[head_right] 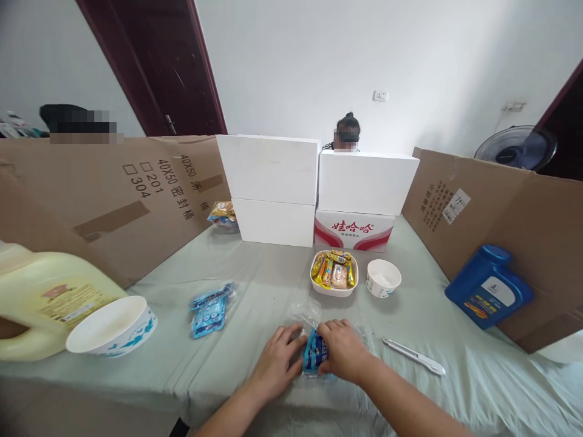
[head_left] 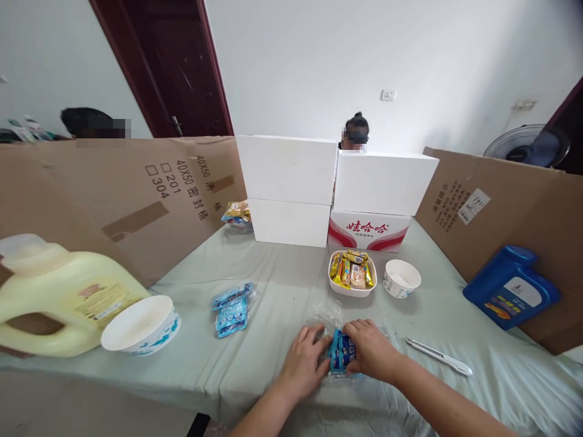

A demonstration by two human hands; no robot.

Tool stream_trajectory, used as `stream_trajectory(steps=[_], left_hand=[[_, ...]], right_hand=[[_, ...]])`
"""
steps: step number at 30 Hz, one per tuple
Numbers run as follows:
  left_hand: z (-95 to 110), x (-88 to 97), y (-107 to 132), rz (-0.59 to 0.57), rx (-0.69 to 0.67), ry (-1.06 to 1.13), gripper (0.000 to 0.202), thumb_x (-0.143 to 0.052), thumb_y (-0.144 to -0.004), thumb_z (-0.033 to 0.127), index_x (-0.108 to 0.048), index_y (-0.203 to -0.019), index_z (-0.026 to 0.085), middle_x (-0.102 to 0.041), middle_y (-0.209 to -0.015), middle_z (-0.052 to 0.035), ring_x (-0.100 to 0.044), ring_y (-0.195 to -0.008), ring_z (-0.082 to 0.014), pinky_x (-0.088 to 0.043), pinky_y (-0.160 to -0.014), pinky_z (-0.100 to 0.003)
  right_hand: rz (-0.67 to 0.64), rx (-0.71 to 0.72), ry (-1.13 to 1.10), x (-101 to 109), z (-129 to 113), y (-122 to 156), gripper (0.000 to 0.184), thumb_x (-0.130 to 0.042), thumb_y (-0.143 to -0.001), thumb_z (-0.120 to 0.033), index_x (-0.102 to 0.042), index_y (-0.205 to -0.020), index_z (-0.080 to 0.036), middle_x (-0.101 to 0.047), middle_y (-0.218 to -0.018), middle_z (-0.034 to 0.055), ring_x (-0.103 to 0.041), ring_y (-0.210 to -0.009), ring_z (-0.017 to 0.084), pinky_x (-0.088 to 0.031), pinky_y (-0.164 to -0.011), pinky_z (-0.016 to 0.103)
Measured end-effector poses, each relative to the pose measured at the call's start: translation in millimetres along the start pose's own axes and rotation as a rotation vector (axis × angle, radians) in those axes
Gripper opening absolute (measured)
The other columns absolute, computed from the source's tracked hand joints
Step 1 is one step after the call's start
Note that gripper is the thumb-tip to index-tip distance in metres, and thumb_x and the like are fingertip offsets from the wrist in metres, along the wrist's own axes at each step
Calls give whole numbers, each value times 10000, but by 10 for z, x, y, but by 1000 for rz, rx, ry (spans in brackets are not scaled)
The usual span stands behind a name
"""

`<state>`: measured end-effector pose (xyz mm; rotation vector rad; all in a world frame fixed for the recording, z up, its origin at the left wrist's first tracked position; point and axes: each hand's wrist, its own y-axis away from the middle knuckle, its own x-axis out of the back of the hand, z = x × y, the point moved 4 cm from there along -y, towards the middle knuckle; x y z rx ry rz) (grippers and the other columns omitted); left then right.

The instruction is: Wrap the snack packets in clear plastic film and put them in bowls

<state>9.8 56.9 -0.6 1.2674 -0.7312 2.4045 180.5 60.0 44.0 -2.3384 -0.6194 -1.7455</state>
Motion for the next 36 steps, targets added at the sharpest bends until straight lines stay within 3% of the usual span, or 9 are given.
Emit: stream_trajectory(steps=[3,6,9,14,19,23,27,31,36], left_hand=[[11,13,-5,-42,-26,45,451,-641,-779,206,-600,-1219,297,-558,-1294,-62,-496,-1141,-287,-440,-975,-455],[13,22,-8,-33,-17,84,507,-628,-762,187,-562,-1260,257,-576,-1277,-69,-492,-1148,-284,-406,-1013,-461],[11,8,-3,-35,6,102,502,-642,-742,189,-578,-1235,251,-581,-1272,-68,-489,-1152,-287,-409,-1009,-457],[-15,-30,17,-14,31,86,478,-717,-726,276,-609,-1191,272,-572,-1293,-65,-486,-1172,-315,-410,-1009,-495],[-54,-99,31,-41,56,66,484,-734,-733,303,-607,-1198,269,-560,-1321,-60,-465,-1217,-327,-367,-1055,-523],[-76,-124,37,-49,62,59,475,-724,-737,284,-612,-1198,266,-553,-1333,-59,-453,-1224,-324,-380,-1045,-515],[-79,-110,33,-55,64,62,454,-707,-746,263,-617,-1191,256,-555,-1330,-61,-450,-1222,-330,-380,-1046,-524],[-61,-77,24,-84,73,72,439,-694,-752,238,-615,-1184,242,-552,-1329,-64,-450,-1225,-320,-380,-1058,-521],[-26,-30,15,-93,75,62,428,-678,-763,212,-611,-1185,225,-549,-1322,-64,-452,-1218,-295,-386,-1064,-492]], right_hand=[[-13,-121,-37,-25,-7,-62,696,-838,-559,-353,-553,-1178,-208,-651,-1120,100,-598,-1043,293,-402,-865,379],[-46,-144,-40,-8,12,-142,609,-860,-512,-364,-626,-1046,-188,-684,-1007,103,-629,-957,312,-419,-829,393],[-35,-101,-45,60,40,-142,521,-857,-522,-360,-641,-970,-208,-687,-978,70,-610,-996,302,-411,-871,403],[167,103,-154,135,-1,134,367,-768,-649,-217,-603,-976,-229,-631,-1225,76,-444,-1291,296,-338,-1041,450],[291,139,-404,202,43,329,214,-720,-731,-293,-618,-913,-244,-696,-886,28,-653,-885,230,-454,-937,448],[614,-182,-769,621,505,61,493,-769,-624,-497,-576,-971,-205,-677,-814,37,-639,-727,220,-530,-662,352],[700,-341,-828,937,974,-484,492,-659,-701,-559,-557,-994,-177,-687,-820,51,-651,-739,210,-532,-657,334],[693,-423,-715,896,1220,-889,451,-626,-708,-424,-577,-1068,-156,-696,-907,75,-658,-842,237,-538,-728,380],[741,-486,-465,761,1303,-962,446,-575,-681,-232,-609,-1121,-168,-647,-1129,123,-547,-1148,300,-382,-1017,474]])
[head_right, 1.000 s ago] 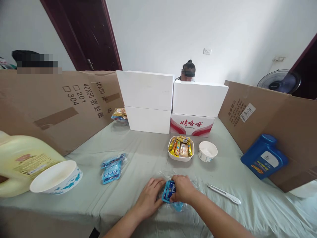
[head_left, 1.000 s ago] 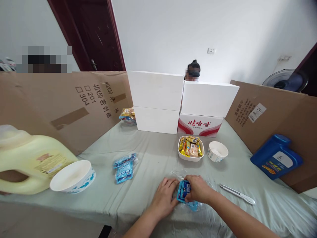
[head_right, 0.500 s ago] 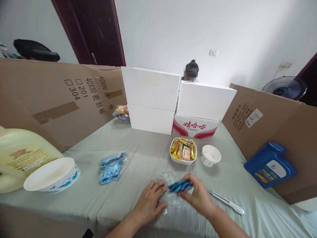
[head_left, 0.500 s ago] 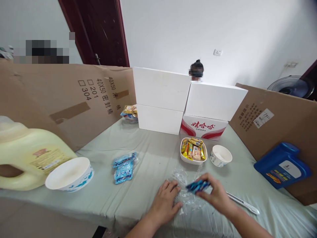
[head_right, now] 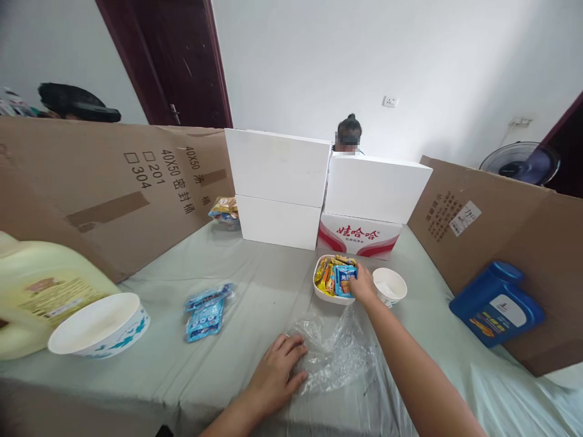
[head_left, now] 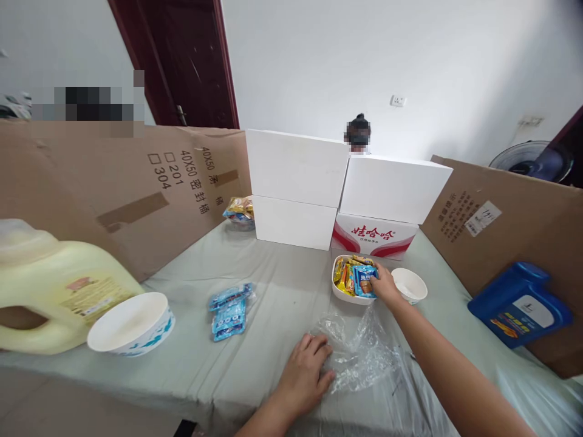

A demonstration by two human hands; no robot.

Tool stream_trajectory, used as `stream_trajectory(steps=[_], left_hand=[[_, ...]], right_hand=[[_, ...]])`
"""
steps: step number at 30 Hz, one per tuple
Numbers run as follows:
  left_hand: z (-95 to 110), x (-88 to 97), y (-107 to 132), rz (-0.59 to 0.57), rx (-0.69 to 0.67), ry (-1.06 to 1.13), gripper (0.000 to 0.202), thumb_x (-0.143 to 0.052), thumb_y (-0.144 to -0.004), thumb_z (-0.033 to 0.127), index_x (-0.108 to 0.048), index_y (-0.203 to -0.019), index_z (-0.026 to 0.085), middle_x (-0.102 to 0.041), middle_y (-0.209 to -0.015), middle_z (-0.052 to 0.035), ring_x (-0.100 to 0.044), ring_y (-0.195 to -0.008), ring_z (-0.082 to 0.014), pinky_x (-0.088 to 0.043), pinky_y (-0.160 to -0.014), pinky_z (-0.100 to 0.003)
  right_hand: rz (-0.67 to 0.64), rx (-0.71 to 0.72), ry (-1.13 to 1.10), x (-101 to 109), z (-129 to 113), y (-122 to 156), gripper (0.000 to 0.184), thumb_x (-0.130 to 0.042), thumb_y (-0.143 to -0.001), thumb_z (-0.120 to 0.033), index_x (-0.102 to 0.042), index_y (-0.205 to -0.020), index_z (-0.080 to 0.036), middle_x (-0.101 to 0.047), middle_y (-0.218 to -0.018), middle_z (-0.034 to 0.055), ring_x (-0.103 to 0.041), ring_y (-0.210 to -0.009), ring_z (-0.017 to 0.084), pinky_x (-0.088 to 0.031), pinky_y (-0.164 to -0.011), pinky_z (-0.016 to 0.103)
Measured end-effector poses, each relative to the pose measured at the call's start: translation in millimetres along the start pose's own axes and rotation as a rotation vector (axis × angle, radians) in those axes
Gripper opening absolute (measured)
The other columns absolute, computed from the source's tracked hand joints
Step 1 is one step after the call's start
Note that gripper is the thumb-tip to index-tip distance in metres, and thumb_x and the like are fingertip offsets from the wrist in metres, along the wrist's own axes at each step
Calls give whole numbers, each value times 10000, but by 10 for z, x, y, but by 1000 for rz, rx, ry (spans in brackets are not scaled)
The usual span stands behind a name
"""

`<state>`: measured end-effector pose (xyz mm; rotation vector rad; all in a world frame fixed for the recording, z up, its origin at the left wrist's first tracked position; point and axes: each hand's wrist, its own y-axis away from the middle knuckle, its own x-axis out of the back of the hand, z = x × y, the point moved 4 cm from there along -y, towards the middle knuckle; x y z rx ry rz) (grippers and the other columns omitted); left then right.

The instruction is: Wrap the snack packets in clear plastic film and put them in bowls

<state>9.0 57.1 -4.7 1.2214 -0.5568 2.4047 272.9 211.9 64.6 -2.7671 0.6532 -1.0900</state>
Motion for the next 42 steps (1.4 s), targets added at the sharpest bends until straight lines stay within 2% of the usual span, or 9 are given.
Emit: stream_trajectory(steps=[8,13,15,20,24,29,35,39,42], left_hand=[[62,56,-5,15,-18,-35,363,-669,-786,209,-626,-1147,214,-566,-1292,-63,-480,-1176,-279,-424,-1026,-462],[99,80,3,19,40,-150,449,-657,-819,279,-587,-1253,188,-547,-1337,-91,-471,-1196,-307,-414,-1026,-479],[68,133,50,26,122,-224,473,-657,-822,324,-587,-1266,177,-537,-1355,-110,-485,-1177,-332,-430,-995,-502],[12,379,241,7,185,-342,464,-687,-792,324,-621,-1216,149,-565,-1308,-141,-503,-1145,-360,-458,-941,-512],[135,541,199,39,33,-329,202,-573,-875,214,-679,-1040,164,-653,-1093,-105,-559,-1019,-283,-482,-890,-455],[224,372,-131,-141,-258,-265,235,-569,-888,162,-660,-1101,203,-667,-1120,-61,-576,-1059,-230,-481,-926,-374],[23,277,-351,-134,-27,-464,412,-558,-911,270,-535,-1307,158,-557,-1313,-144,-598,-1061,-284,-497,-885,-416],[106,168,-457,-106,-171,-440,238,-530,-916,234,-634,-1124,181,-631,-1172,-105,-562,-1106,-270,-463,-940,-419],[75,54,-516,-139,-272,-363,349,-509,-926,252,-560,-1267,201,-554,-1344,-94,-445,-1290,-258,-364,-1069,-439]], right_hand=[[-11,300,127,178,-96,662,404,-461,-846,-342,-584,-1186,-162,-573,-1254,164,-451,-1239,323,-314,-1049,533],[-664,765,192,43,-275,1669,460,-656,-754,-534,-650,-1095,-225,-626,-1241,96,-509,-1214,290,-298,-1092,506],[-818,789,317,96,-203,1966,448,-699,-734,-498,-652,-1072,-207,-559,-1345,109,-440,-1294,317,-255,-1113,537],[-768,620,520,488,76,2257,147,-615,-797,-264,-647,-916,-184,-434,-1467,107,-356,-1359,317,-326,-1078,517],[-754,658,507,614,54,2402,108,-566,-834,-237,-633,-897,-182,-485,-1420,100,-344,-1357,327,-312,-1076,536],[-816,632,421,427,-126,2591,108,-512,-883,-218,-616,-870,-189,-652,-1068,79,-571,-1041,233,-449,-883,376],[-946,483,245,387,-227,2592,313,-566,-879,-462,-609,-1096,-241,-676,-887,10,-635,-775,186,-459,-700,294],[-696,523,221,203,-387,2336,234,-412,-948,-245,-628,-1032,-213,-662,-964,52,-614,-887,183,-463,-798,309],[-601,633,254,-96,-379,2170,276,-501,-904,-271,-608,-1146,-193,-610,-1192,101,-522,-1149,235,-387,-1015,395]])
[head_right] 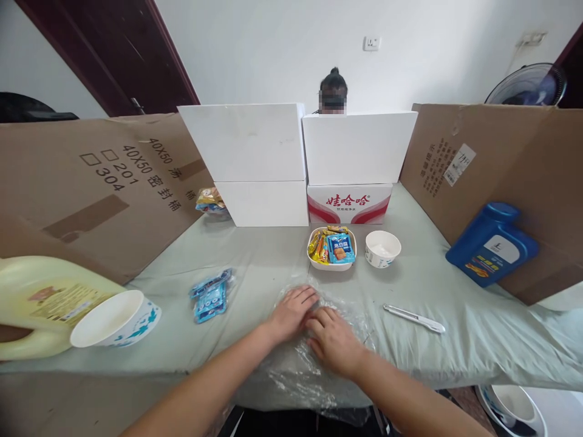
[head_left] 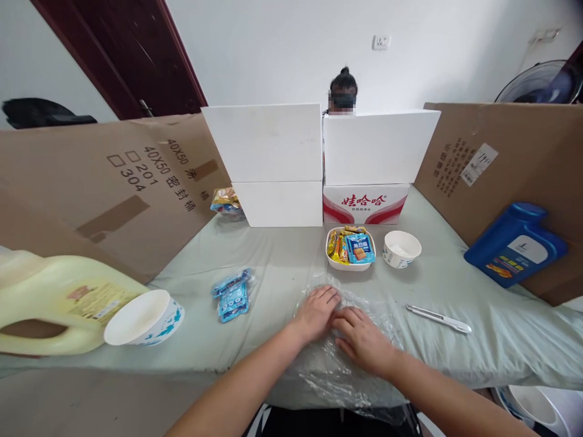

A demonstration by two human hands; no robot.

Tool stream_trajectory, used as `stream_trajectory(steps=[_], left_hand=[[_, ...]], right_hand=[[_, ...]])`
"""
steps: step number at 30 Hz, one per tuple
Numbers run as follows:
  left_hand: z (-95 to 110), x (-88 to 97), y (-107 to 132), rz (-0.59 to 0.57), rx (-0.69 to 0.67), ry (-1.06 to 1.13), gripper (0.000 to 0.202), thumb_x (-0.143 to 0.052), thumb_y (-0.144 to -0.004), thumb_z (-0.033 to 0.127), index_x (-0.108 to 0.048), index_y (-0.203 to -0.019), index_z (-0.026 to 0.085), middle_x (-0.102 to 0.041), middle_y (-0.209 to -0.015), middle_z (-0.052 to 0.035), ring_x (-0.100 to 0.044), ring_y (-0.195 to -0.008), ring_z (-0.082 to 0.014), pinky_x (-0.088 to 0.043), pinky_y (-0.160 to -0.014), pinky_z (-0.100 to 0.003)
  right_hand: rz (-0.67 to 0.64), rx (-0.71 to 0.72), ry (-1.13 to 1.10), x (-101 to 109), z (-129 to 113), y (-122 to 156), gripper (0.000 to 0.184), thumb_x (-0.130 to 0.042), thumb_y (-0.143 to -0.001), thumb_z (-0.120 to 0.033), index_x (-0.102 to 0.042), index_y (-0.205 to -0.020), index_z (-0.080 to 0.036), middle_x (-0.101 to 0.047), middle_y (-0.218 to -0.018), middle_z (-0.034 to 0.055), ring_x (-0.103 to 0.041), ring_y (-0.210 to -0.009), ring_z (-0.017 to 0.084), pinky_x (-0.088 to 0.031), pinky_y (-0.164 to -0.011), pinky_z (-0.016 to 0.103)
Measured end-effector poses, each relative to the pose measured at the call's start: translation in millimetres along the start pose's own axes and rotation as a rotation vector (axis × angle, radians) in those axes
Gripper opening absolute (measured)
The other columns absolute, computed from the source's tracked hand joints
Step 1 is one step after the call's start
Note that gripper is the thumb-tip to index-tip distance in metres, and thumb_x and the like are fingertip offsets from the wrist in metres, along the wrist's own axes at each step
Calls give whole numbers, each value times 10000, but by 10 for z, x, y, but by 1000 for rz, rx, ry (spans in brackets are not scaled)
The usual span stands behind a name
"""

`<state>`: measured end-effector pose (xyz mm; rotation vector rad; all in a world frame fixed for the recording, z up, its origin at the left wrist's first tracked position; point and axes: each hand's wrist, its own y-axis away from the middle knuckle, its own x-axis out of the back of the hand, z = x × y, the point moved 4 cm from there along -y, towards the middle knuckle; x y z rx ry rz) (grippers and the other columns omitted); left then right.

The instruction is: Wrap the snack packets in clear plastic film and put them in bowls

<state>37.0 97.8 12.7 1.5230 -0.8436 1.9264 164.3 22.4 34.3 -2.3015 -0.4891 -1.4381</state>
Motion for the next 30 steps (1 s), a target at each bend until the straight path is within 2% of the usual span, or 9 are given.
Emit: stream_trajectory(steps=[4,7,14,18,21,23,25,27,30], left_hand=[[-172,-99,118,-54,131,27,679,-529,-894,477,-325,-1478,196,-284,-1558,-96,-126,-1456,-344,-201,-1147,-543],[-230,-111,245,-51,250,18,775,-546,-854,566,-287,-1499,225,-198,-1589,-79,0,-1450,-412,-167,-1138,-593],[-368,81,396,39,366,112,699,-517,-878,546,-415,-1423,121,-307,-1529,-184,-144,-1441,-393,-198,-1132,-586],[-411,457,795,171,171,360,440,-423,-949,453,-548,-1281,194,-506,-1373,-134,-362,-1359,-276,-307,-1124,-481],[-299,568,1149,57,45,465,503,-633,-817,537,-590,-1214,231,-553,-1294,-123,-432,-1296,-301,-383,-1078,-473],[-190,515,1320,-65,16,418,642,-767,-702,500,-564,-1254,245,-508,-1357,-125,-385,-1337,-329,-380,-1083,-492],[-93,431,1413,-127,6,343,486,-734,-767,350,-582,-1219,260,-482,-1401,-105,-329,-1384,-316,-338,-1112,-505],[-24,382,1437,-124,-2,345,205,-568,-874,194,-637,-1059,250,-538,-1354,-74,-340,-1387,-273,-322,-1125,-482],[1,402,1397,-115,64,525,195,-428,-924,152,-611,-918,219,-666,-1114,-58,-571,-1166,-204,-460,-991,-353]], right_hand=[[-34,-185,158,-188,401,-113,840,-565,-788,-649,-389,-1440,-151,-340,-1506,176,-174,-1417,389,-140,-1120,606],[-44,-349,244,-198,661,-37,1023,-483,-718,-811,-272,-1504,-192,-210,-1571,145,-19,-1430,445,-32,-1081,693],[69,-461,266,48,891,332,784,-398,-858,-698,-425,-1426,-158,-316,-1527,161,-154,-1436,377,-104,-1113,639],[119,-223,18,313,817,801,679,-213,-943,-635,-487,-1367,-180,-480,-1419,148,-363,-1369,276,-203,-1147,525],[37,-50,-109,369,633,1093,865,-402,-800,-785,-409,-1431,-193,-468,-1426,154,-375,-1362,302,-176,-1165,520],[-39,-32,-120,306,528,1177,958,-592,-695,-766,-401,-1441,-197,-441,-1449,156,-317,-1392,331,-169,-1166,534],[-83,-45,-119,216,458,1184,670,-633,-783,-603,-533,-1335,-236,-465,-1437,120,-271,-1415,321,-162,-1163,552],[-82,-53,-161,149,413,1157,289,-522,-909,-408,-659,-1114,-257,-559,-1346,80,-324,-1396,281,-165,-1161,552],[-40,-140,-348,115,411,1130,261,-407,-958,-342,-643,-962,-231,-679,-1073,73,-577,-1151,228,-386,-1059,456]])
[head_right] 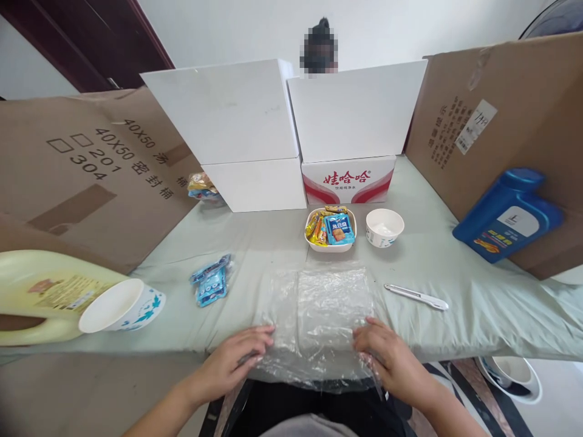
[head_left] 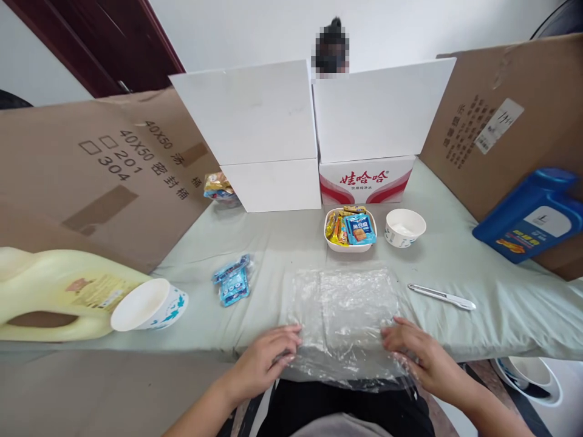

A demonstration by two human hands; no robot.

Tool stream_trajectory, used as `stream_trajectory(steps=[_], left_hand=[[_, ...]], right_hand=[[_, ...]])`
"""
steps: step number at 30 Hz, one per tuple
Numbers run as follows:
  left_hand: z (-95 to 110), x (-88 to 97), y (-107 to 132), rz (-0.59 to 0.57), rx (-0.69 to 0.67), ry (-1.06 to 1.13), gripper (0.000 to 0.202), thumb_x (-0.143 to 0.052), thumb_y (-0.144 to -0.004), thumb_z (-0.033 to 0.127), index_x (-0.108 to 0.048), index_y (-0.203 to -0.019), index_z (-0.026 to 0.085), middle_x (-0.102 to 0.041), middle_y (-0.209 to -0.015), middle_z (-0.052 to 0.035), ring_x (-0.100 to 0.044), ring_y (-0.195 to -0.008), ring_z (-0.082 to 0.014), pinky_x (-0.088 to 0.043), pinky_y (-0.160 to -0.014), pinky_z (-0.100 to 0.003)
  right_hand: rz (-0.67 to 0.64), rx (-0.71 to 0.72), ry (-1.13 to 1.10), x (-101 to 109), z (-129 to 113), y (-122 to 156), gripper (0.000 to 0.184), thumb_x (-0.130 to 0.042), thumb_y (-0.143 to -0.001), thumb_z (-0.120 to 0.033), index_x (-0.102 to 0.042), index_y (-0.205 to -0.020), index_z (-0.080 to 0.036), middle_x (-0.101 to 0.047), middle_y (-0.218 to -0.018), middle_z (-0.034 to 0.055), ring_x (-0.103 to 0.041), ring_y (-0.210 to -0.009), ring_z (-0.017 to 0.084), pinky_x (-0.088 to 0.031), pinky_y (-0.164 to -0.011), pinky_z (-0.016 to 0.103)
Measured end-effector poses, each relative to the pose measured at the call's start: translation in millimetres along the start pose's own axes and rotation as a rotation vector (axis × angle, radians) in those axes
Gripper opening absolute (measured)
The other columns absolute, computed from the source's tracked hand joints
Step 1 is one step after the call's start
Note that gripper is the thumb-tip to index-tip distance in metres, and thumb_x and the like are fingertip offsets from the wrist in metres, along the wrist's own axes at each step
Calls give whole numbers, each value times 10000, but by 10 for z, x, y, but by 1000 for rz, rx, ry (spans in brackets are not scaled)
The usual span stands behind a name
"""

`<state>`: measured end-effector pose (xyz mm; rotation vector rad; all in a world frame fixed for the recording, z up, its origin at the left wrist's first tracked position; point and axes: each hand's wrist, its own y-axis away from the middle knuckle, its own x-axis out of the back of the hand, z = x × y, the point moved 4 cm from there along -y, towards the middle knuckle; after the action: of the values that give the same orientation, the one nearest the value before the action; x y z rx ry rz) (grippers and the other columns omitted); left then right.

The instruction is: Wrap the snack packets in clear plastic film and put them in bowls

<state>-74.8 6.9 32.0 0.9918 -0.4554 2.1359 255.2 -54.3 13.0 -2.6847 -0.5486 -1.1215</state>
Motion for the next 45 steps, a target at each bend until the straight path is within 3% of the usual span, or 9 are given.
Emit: stream_trajectory(steps=[4,9,16,22,26,31,37,40,45], left_hand=[[-5,142,-145,50,159,155,154,-421,-922,230,-569,-890,201,-655,-825,-11,-623,-720,-136,-498,-686,-245],[-186,267,-490,245,302,48,99,-475,-874,247,-561,-877,198,-632,-781,6,-602,-724,-148,-464,-690,-253],[-480,134,-754,422,570,-126,323,-561,-837,186,-554,-1160,181,-676,-828,-9,-646,-754,-172,-471,-738,-287],[-478,126,-742,422,554,-254,378,-558,-848,169,-539,-1226,175,-675,-911,-38,-656,-825,-196,-502,-780,-316],[-190,166,-765,592,380,-466,247,-475,-900,174,-614,-1104,162,-633,-1056,-120,-600,-1002,-269,-489,-881,-412],[221,-286,-957,255,-30,-395,317,-486,-947,323,-583,-1229,217,-601,-1258,-89,-484,-1250,-280,-374,-1065,-469],[131,-580,-1032,-23,-13,-433,780,-530,-865,614,-216,-1509,308,-146,-1601,-63,-34,-1464,-362,-77,-1147,-624],[109,-576,-1031,-39,-16,-441,785,-530,-865,607,-205,-1513,306,-123,-1603,-67,-19,-1463,-369,-73,-1143,-629],[110,-596,-1037,-9,-8,-484,824,-510,-886,525,-103,-1536,227,-162,-1596,-65,-17,-1469,-336,-50,-1166,-584]], right_hand=[[188,-256,-233,29,117,-42,302,-409,-937,-461,-586,-899,-219,-672,-819,43,-639,-745,180,-532,-691,314],[451,-434,-328,12,277,-251,339,-467,-865,-503,-578,-991,-207,-666,-754,27,-618,-584,167,-513,-570,307],[555,-486,261,-15,306,-443,473,-364,-905,-452,-481,-1264,-169,-683,-819,61,-670,-730,251,-490,-621,365],[542,-465,468,-91,298,-459,468,-311,-948,-446,-447,-1301,-170,-690,-802,61,-670,-665,237,-455,-537,328],[542,-462,532,-118,276,-479,466,-292,-962,-440,-461,-1289,-154,-700,-882,98,-676,-699,237,-457,-550,323],[508,-475,515,-127,282,-482,479,-293,-966,-437,-444,-1317,-149,-700,-945,113,-683,-753,246,-468,-575,324],[579,-559,656,218,319,-410,405,-354,-952,-376,-545,-1212,-130,-679,-968,150,-652,-832,306,-494,-726,437],[587,-293,620,173,57,-569,333,-400,-950,-337,-608,-1123,-144,-664,-1050,159,-592,-1035,308,-434,-932,461],[181,84,535,-382,-266,-983,593,-450,-928,-497,-427,-1417,-161,-468,-1441,117,-339,-1373,290,-226,-1134,493]])
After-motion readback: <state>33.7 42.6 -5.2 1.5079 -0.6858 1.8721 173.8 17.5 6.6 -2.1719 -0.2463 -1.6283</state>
